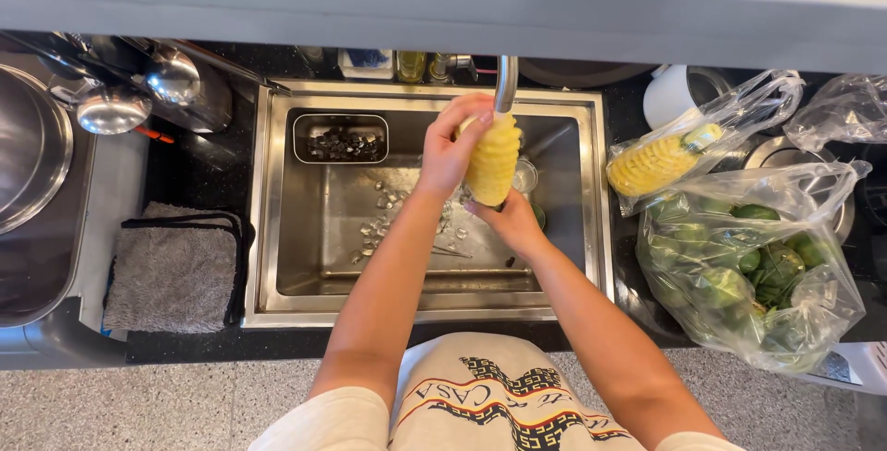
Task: Washing a peeled pineapple and wrapping it in plastic wrap.
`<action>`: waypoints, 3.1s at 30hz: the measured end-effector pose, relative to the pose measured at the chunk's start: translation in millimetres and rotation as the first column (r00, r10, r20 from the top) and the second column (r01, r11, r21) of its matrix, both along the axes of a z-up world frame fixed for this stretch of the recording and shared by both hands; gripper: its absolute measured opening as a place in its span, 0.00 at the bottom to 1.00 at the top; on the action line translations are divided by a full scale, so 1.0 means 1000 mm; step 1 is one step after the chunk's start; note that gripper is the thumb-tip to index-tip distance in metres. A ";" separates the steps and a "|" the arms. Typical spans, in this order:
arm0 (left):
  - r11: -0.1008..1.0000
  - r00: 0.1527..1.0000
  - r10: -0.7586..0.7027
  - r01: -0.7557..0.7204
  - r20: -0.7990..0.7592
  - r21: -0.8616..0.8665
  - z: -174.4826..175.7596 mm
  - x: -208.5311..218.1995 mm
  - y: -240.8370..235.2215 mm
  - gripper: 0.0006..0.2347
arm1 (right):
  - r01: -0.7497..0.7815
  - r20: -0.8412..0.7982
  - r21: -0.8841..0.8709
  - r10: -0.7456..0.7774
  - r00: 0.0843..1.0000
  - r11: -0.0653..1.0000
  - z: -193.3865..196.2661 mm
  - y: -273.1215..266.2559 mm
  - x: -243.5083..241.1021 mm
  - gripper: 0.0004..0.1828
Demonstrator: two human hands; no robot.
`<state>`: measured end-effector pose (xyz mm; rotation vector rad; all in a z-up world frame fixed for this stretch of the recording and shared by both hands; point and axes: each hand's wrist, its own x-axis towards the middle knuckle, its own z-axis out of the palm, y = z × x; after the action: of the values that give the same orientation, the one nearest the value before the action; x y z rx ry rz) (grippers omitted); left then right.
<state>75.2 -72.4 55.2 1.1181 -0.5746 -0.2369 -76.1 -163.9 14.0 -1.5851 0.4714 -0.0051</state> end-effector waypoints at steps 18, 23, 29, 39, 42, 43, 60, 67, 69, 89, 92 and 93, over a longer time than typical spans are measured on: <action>0.950 0.903 -0.258 0.303 -0.344 0.081 0.066 -0.010 -0.001 0.10 | 0.084 0.140 0.071 -0.093 0.986 0.994 -0.023 -0.016 0.000 0.22; 0.965 0.898 -0.165 0.232 -0.408 0.120 0.025 0.007 -0.007 0.09 | 0.051 0.143 -0.023 -0.047 0.989 0.998 -0.011 -0.019 0.001 0.23; 0.960 0.859 -0.204 0.270 -0.469 0.077 0.039 0.010 -0.002 0.08 | 0.027 0.149 -0.058 -0.018 0.989 0.998 0.007 -0.020 0.001 0.25; 0.957 0.822 -0.289 0.230 -0.492 -0.177 0.033 -0.012 -0.009 0.20 | 0.057 0.039 -0.019 -0.057 0.998 0.998 0.010 -0.023 -0.005 0.23; 0.958 0.784 -0.267 0.154 -0.560 -0.241 0.010 -0.022 -0.018 0.24 | 0.021 -0.003 0.054 -0.021 1.000 0.998 0.009 -0.022 -0.008 0.19; 0.957 0.783 -0.270 0.156 -0.560 -0.244 0.002 -0.023 -0.019 0.24 | 0.024 -0.003 0.051 -0.023 1.000 0.998 0.010 -0.021 -0.009 0.19; 0.792 0.499 -0.561 0.092 -0.661 -0.603 -0.039 -0.010 -0.012 0.33 | -0.023 -0.183 0.820 0.301 0.936 0.572 0.019 -0.027 -0.009 0.08; 0.994 0.625 -0.022 -0.073 -0.781 -0.086 -0.020 0.000 -0.028 0.27 | -0.016 -0.129 -0.148 -0.003 0.992 0.989 0.077 -0.016 0.026 0.52; 0.988 0.633 0.151 -0.121 -0.759 0.095 -0.022 -0.002 -0.030 0.29 | -0.057 0.017 -0.336 0.066 0.998 0.940 0.080 -0.016 0.032 0.60; 0.829 0.441 -0.546 0.165 -0.712 -0.534 0.003 0.000 -0.016 0.28 | -0.022 0.018 0.846 0.011 1.000 0.532 0.055 -0.036 0.011 0.30; 0.839 0.471 -0.528 0.158 -0.707 -0.521 0.000 0.002 -0.019 0.25 | 0.001 -0.022 0.818 0.029 0.999 0.575 0.070 -0.030 0.013 0.31; 0.857 0.511 -0.495 0.156 -0.702 -0.491 -0.004 0.004 -0.021 0.22 | 0.032 -0.064 0.735 0.021 0.998 0.677 0.076 -0.027 0.016 0.31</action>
<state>78.7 -93.3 51.2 0.4002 0.0360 -0.9077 -59.8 -190.5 90.3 -0.7721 0.4511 0.2151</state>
